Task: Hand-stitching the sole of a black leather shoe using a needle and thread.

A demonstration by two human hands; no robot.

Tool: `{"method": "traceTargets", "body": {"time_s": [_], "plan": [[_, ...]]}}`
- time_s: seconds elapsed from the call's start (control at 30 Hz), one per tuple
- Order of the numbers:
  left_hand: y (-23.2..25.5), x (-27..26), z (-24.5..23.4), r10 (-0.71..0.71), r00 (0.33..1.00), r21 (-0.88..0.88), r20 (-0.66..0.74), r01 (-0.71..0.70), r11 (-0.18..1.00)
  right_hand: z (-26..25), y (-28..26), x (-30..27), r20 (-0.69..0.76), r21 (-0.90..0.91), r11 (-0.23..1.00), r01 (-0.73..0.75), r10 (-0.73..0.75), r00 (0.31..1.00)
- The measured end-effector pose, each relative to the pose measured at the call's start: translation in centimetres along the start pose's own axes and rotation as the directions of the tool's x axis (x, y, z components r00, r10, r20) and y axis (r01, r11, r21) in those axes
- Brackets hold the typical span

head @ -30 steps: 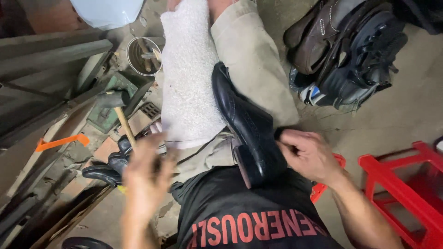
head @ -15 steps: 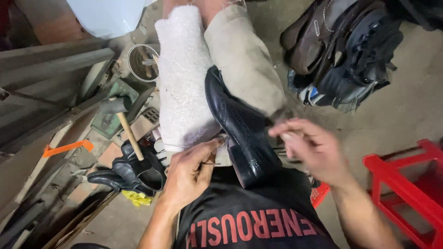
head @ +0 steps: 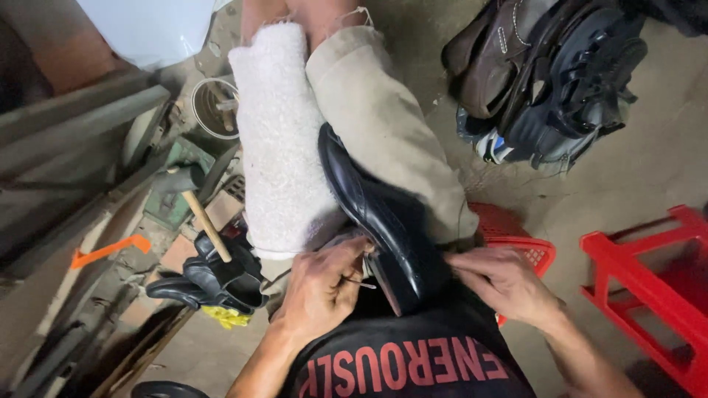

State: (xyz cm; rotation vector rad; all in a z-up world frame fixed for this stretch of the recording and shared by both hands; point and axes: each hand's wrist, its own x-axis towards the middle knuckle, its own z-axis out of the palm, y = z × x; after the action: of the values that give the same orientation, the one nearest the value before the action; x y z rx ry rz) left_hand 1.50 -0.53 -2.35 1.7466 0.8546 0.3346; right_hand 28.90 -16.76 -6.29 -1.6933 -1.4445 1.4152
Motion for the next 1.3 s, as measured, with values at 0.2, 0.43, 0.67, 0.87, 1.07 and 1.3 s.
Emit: {"method": "traceTargets", "body": {"time_s": [0.2,0.43,0.67,0.87,1.07,1.3], "plan": [[0.1,1.2,-0.6,-0.026,0.999,-0.001,0.032,0.026,1.0,-1.3,0.5,0.0,0.073,-0.039,0.988,-0.15,0.153,0.986],[1.1,0.3,0.1,-0.124,0.992,-0.004,-0.029,0.124,0.992,0.2,-7.7,5.3,-0.005,0.373,0.903,-0.211,0.23,0.973],[4.5,1.0,-1.7,-0.22,0.975,0.124,0.041,0.214,0.969,1.8,-1.4,6.0,-0.036,0.992,0.119,-0.032,0.528,0.848],[6.1,1.5,-3.5,-0.031,0.992,0.149,-0.125,0.049,0.988,1.5,2.9,6.8,0.068,0.995,-0.103,0.003,0.678,0.732],[6.1,3.0,-2.0,-0.024,1.0,0.124,0.016,0.022,0.992,1.3,2.2,7.3,0.07,0.997,-0.066,-0.031,0.739,0.67],[5.0,3.7,-0.4,-0.144,0.98,0.192,0.137,0.116,0.974,1.6,2.6,7.0,0.052,0.997,-0.007,-0.075,0.782,0.621]]}}
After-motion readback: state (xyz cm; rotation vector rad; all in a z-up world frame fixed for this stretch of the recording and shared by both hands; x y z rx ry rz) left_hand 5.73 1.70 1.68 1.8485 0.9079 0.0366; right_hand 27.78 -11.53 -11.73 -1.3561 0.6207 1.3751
